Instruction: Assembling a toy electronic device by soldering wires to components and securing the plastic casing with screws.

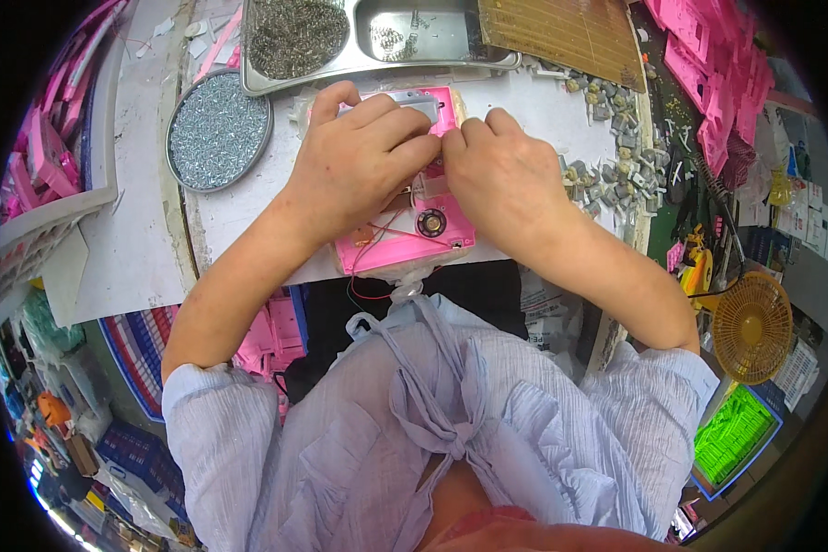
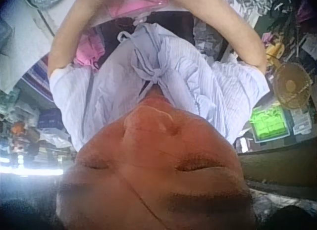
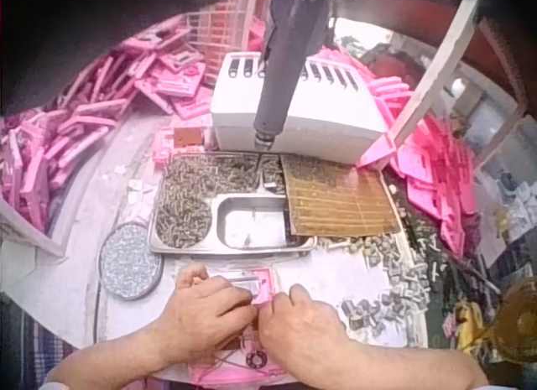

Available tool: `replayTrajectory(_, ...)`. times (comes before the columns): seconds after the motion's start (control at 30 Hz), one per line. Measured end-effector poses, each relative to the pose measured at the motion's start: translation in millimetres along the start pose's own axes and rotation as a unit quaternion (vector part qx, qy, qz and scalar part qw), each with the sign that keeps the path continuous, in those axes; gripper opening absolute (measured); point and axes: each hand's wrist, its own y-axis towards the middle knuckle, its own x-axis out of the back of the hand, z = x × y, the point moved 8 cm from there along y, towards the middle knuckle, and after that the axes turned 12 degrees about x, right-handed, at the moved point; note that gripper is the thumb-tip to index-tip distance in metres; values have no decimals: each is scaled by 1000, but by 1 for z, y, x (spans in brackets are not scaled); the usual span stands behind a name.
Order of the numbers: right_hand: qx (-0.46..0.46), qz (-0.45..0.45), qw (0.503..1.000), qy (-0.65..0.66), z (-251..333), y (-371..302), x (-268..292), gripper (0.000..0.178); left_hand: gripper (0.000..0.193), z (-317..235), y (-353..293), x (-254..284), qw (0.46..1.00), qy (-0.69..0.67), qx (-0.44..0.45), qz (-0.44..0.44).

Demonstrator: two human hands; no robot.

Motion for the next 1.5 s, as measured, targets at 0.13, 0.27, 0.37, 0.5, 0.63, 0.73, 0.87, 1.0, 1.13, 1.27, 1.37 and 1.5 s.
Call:
replayTrajectory(0.13, 0, -15, 1000, 2, 7, -7, 2, 11, 12, 8, 4, 0, 998, -42, -36, 20)
replayTrajectory(0.27, -33, 13, 999, 7, 4, -11, -4, 14, 16, 13, 18, -10, 995, -74, -31, 55)
replayTrajectory(0.37, -22, -20, 995, 95, -16, -15, 1, 12, 18, 11, 27, -12, 994, -78, 1, 78)
replayTrajectory(0.5, -195, -119, 957, 180, -166, -43, 0, 30, 21, 6, 37, -14, 992, -80, 26, 98)
replayTrajectory(0.63, -411, 55, 908, -65, -417, -143, -28, 37, 20, 16, 42, -27, 974, -146, 100, 142)
replayTrajectory(0.73, -436, 134, 876, -157, -530, -227, -99, 38, 32, 18, 51, -32, 966, -147, 134, 168)
replayTrajectory(0.87, -394, 187, 887, -154, -534, -204, -112, 31, 30, 23, 56, -36, 949, -110, 177, 235)
replayTrajectory(1.0, -349, 133, 927, -44, -537, -193, -55, 35, 29, 18, 62, -44, 949, -21, 166, 269)
replayTrajectory(1.13, -428, -21, 892, 145, -549, -247, 45, 48, 29, 9, 66, -43, 958, 35, 137, 248)
replayTrajectory(1.27, -425, -472, 706, 313, -416, -261, 107, 50, 26, 6, 56, -21, 983, -26, 92, 160)
replayTrajectory(1.37, -218, -629, 551, 504, -272, -229, 86, 48, 18, 7, 48, 11, 991, -99, 80, 36)
replayTrajectory(1.5, -159, -597, 352, 703, -92, -153, 21, 59, 33, -14, -10, 18, 887, -343, 305, 46)
